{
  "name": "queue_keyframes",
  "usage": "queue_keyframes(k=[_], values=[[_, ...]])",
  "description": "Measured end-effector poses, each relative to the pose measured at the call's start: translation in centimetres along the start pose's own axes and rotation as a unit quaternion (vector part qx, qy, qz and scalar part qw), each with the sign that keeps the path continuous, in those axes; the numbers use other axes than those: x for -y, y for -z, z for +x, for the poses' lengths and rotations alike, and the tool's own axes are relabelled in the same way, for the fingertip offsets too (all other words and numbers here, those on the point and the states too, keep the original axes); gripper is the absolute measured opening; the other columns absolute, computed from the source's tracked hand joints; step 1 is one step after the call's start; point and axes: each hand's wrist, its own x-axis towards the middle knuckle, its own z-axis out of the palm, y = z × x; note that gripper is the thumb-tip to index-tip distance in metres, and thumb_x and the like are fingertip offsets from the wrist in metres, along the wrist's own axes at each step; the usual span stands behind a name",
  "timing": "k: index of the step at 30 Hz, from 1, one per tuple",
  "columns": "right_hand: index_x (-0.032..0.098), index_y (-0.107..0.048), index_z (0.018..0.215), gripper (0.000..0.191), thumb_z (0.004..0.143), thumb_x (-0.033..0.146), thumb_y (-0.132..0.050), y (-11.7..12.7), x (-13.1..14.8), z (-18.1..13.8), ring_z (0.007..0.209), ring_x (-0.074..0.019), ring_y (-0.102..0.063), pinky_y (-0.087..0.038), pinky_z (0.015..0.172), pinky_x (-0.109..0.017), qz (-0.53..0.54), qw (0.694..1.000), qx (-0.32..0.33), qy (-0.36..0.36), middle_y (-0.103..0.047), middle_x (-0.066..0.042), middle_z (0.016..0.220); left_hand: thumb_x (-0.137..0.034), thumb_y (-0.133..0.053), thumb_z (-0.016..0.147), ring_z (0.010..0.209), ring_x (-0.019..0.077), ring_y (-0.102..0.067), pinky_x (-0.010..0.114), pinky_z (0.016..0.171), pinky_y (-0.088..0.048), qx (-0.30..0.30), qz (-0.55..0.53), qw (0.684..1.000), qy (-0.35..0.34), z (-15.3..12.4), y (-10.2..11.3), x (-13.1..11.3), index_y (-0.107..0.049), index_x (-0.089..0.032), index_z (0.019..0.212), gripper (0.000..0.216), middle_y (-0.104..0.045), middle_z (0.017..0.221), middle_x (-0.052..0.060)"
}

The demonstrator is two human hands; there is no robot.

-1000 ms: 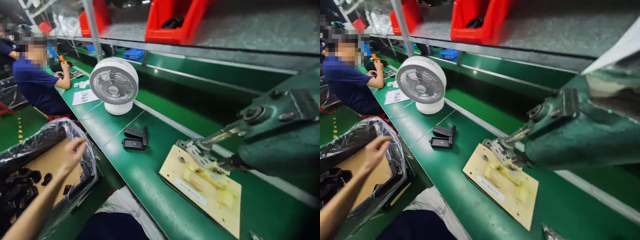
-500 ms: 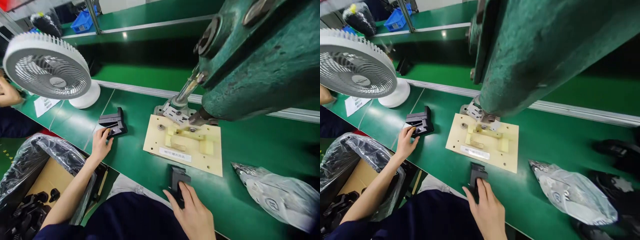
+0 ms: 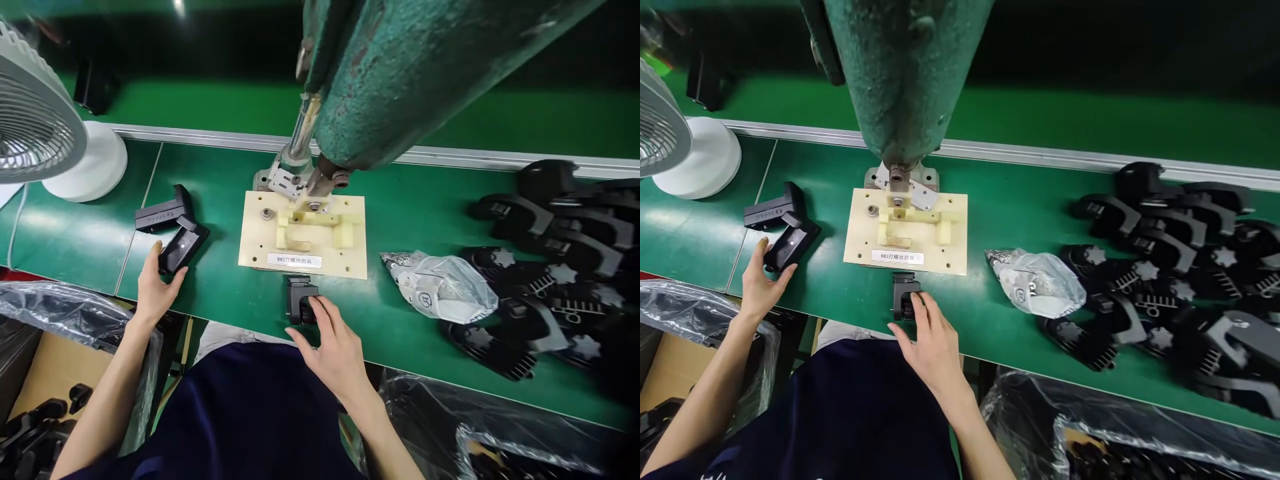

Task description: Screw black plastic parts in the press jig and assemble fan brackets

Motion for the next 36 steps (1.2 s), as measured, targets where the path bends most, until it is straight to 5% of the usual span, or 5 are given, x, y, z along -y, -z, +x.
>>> queue_keyframes(k=[10,19,23,28,36], values=[[0.015,-0.058,0.116,0.029,0.087,0.017,-0.06,2.0,2.5,0.5,0.083,-0.021,-0.064,-0.057,0.073,-0.034,0.131,0.973,-0.187,0.037,-0.065,-0.011,0.097,-0.04,-0.069,0.075,0.106,0.0274,-0.063,0.038,0.088,-0.053,-0.032,-0.107,0.99,0.084,-2.7,-0.5,-1.6,-0.044,-0.015,0.134,0.069,-0.064,0.115,0.016],[0.019,-0.043,0.135,0.048,0.089,0.02,-0.057,-0.7,8.0,4.8,0.097,-0.0233,-0.064,-0.059,0.079,-0.039,0.328,0.943,-0.038,0.044,-0.061,-0.014,0.116,-0.037,-0.076,0.073,0.12,0.0227,-0.056,0.033,0.102,-0.044,-0.106,-0.332,0.931,0.108,-5.1,0.1,-4.7,-0.044,-0.025,0.133,0.069,-0.056,0.125,0.011],[0.019,-0.025,0.145,0.066,0.089,0.033,-0.058,-1.5,9.9,6.3,0.102,-0.0227,-0.063,-0.058,0.08,-0.037,0.454,0.89,0.032,-0.001,-0.054,-0.016,0.129,-0.032,-0.076,0.073,0.121,0.0224,-0.054,0.033,0.103,-0.044,-0.117,-0.361,0.919,0.106,-6.3,0.0,-5.6,-0.043,-0.025,0.133,0.069,-0.056,0.125,0.01],[0.015,-0.022,0.145,0.079,0.083,0.04,-0.063,-1.6,11.3,7.0,0.094,-0.0228,-0.064,-0.054,0.086,-0.04,0.532,0.84,0.061,-0.088,-0.063,-0.013,0.109,-0.026,-0.073,0.077,0.112,0.0225,-0.06,0.034,0.093,-0.052,-0.098,-0.326,0.939,0.049,-8.1,-0.2,-6.4,-0.038,-0.024,0.138,0.071,-0.059,0.118,0.012],[0.02,-0.055,0.102,0.043,0.074,0.05,-0.07,-2.3,10.4,7.4,0.084,-0.0178,-0.061,-0.054,0.078,-0.033,0.696,0.657,0.127,-0.26,-0.064,-0.004,0.092,-0.018,-0.074,0.072,0.101,0.0248,-0.062,0.045,0.085,-0.054,-0.113,-0.236,0.951,-0.164,-6.5,2.1,-7.2,-0.026,-0.025,0.144,0.087,-0.062,0.11,0.013]])
